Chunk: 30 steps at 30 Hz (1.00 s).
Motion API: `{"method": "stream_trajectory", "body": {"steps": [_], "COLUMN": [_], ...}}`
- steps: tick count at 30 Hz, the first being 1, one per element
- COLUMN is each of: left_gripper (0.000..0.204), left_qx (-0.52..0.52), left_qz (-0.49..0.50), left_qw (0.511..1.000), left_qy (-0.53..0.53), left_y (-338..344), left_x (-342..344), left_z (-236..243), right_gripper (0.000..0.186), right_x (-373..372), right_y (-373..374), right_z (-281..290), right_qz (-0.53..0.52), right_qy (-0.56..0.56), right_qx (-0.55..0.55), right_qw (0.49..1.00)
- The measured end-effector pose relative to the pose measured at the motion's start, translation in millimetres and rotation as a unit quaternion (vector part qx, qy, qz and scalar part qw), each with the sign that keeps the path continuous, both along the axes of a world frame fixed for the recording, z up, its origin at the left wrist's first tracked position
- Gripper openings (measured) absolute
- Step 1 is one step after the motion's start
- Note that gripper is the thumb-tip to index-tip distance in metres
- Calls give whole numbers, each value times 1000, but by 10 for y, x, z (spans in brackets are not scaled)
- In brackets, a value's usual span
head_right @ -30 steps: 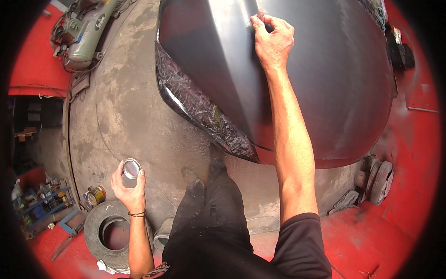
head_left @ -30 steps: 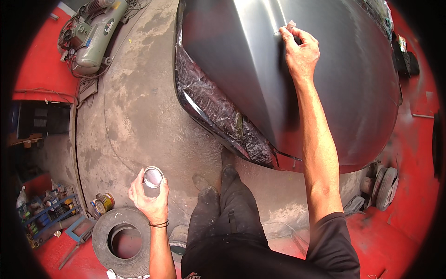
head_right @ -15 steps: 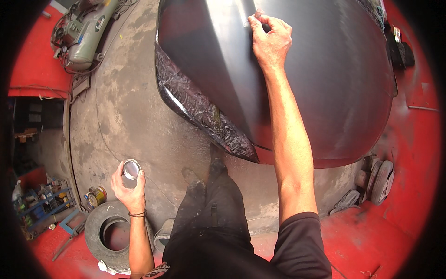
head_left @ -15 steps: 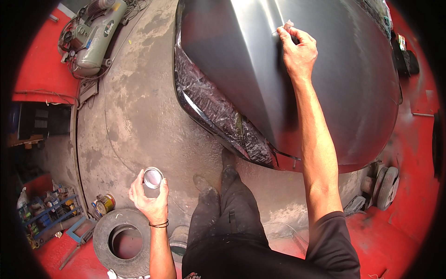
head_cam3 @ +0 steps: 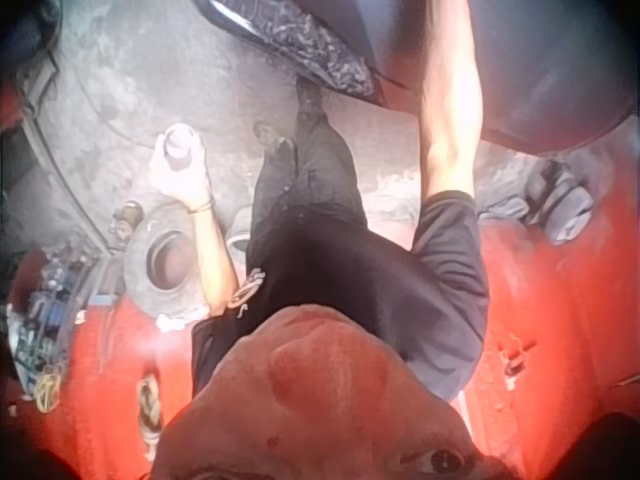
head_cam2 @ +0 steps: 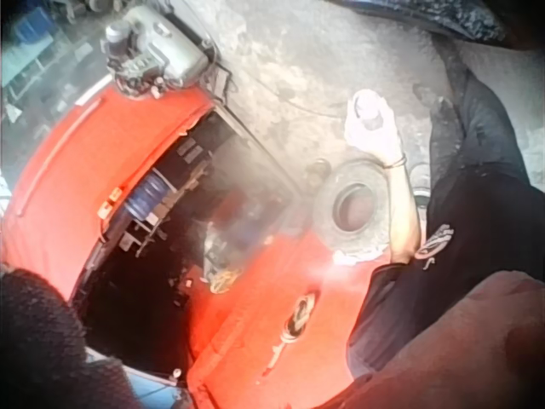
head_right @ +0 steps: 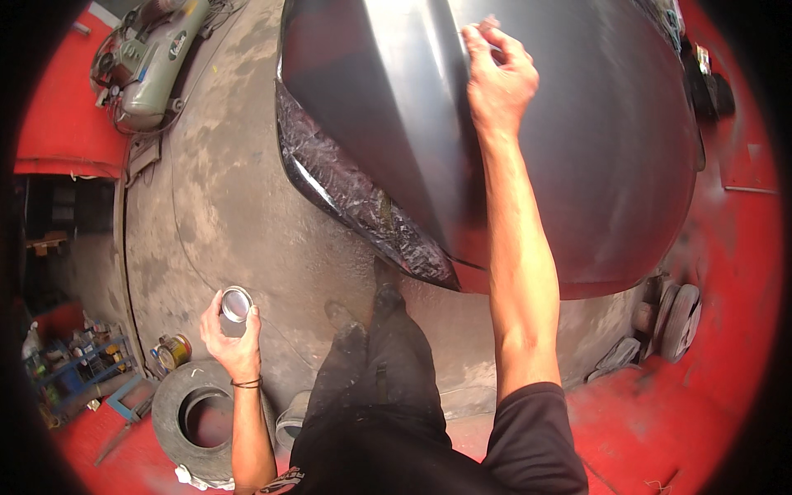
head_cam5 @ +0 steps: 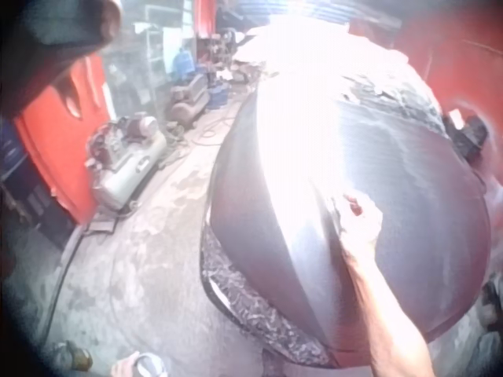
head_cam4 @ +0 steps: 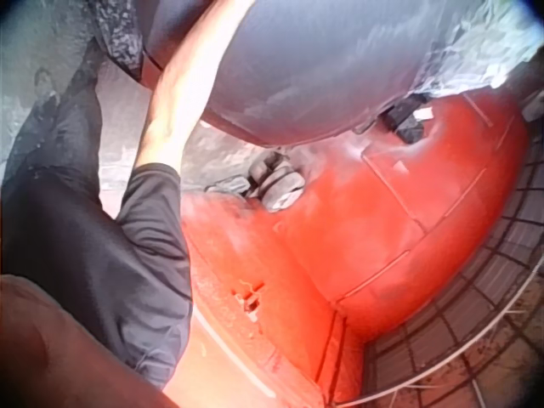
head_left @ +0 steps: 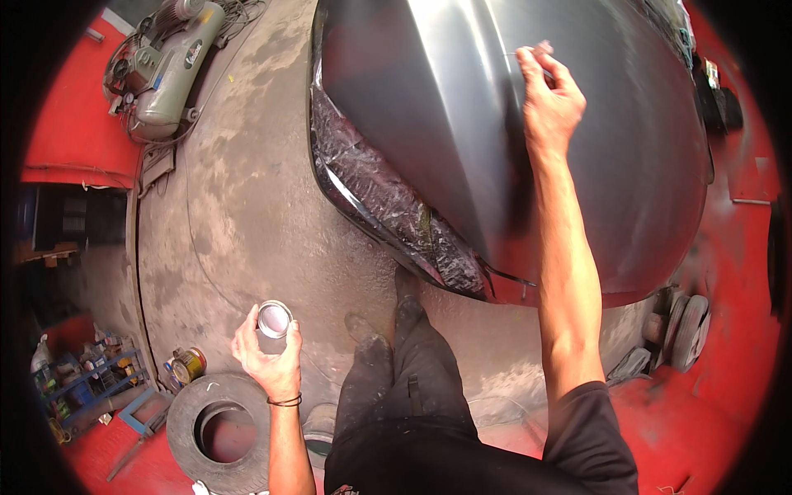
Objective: The person applies touch-up paint to the hood and front bumper of a car using a small brush, frequently dipping it into a small metal container.
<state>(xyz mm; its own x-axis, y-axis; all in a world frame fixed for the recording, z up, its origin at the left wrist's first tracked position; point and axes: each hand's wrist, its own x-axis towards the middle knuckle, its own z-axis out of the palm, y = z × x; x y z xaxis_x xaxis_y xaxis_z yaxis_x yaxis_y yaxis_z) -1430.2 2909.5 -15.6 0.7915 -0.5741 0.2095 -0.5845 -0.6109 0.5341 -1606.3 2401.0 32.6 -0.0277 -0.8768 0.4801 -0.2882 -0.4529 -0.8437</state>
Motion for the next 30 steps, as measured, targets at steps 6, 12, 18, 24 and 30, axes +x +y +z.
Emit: {"method": "stream_trajectory", "body": {"steps": [6,12,18,24,30], "left_gripper": [69,67,69,65,67], "left_qx": [-3,-19,-44,-70,-84], "left_qz": [-11,-27,-39,-34,-15], "left_qw": [1000,999,998,996,995], "left_qy": [-10,-20,-24,-49,-44], "left_y": [70,127,17,52,112], "left_x": [38,94,144,295,365], "left_z": [-44,-67,-126,-205,-248], "right_gripper": [19,6,11,11,12], "right_x": [-160,-35,344,777,970], "right_y": [1223,2668,3275,3516,3673], "right_z": [194,-94,-403,-427,-565], "right_qz": [58,189,281,331,367], "right_qy": [-120,-90,-76,12,11], "right_qx": [114,231,236,215,202], "right_qw": [984,950,927,919,908]}}
